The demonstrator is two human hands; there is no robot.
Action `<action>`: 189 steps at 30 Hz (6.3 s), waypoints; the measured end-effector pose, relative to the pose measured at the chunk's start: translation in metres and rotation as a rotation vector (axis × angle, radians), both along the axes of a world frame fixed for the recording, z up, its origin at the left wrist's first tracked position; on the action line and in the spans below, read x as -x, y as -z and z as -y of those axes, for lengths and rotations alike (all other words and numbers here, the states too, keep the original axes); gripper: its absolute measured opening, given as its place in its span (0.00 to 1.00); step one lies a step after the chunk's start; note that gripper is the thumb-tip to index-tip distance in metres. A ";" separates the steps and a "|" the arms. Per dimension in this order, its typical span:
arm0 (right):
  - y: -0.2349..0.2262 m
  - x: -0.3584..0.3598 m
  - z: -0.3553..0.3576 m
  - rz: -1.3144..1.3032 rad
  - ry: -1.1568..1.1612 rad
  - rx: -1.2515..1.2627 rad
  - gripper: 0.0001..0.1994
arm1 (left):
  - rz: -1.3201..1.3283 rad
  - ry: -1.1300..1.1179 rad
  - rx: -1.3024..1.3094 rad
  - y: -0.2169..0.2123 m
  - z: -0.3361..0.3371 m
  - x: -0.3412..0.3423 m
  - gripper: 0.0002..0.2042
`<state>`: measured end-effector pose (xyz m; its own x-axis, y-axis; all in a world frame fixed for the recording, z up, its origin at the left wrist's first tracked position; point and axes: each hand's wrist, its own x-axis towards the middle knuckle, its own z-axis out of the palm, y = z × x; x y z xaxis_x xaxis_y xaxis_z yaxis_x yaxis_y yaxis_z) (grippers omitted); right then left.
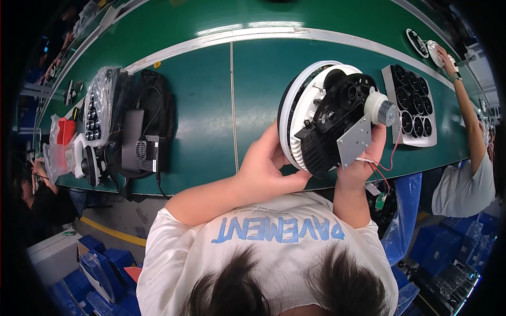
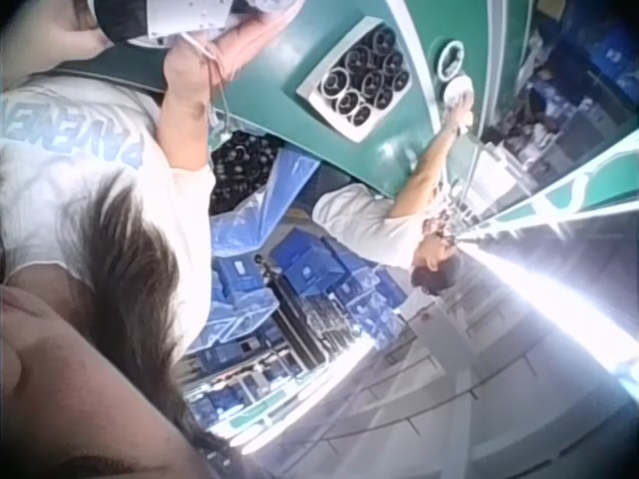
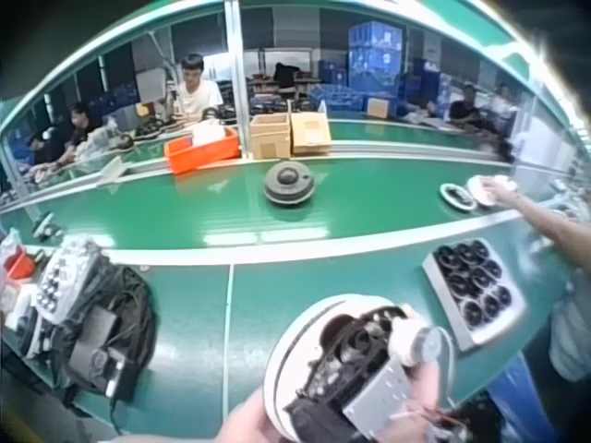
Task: The person assembles an electronic component by integrating an LED ring and a motor assembly into a plastic housing, using tweezers to manipulate the wires and circuit board.
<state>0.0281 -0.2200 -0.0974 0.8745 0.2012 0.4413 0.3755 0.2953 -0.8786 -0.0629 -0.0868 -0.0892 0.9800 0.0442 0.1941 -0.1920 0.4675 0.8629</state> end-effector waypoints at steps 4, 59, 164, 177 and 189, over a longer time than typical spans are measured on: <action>0.000 0.002 -0.001 -0.082 0.004 0.029 0.43 | 0.016 -0.019 0.004 0.006 0.001 -0.001 0.36; 0.007 -0.003 0.031 -0.414 -0.443 0.030 0.30 | -0.194 -0.093 0.038 -0.010 -0.023 -0.013 0.31; -0.071 -0.415 0.072 0.678 0.591 1.708 0.16 | 0.043 -0.315 -1.729 0.061 -0.039 -0.227 0.30; -0.170 -0.234 0.024 0.419 0.202 0.678 0.17 | 0.497 -0.743 -1.336 0.042 -0.054 -0.225 0.23; -0.123 -0.069 -0.072 0.892 0.267 0.477 0.15 | 0.318 -0.774 -0.841 -0.079 -0.032 -0.132 0.22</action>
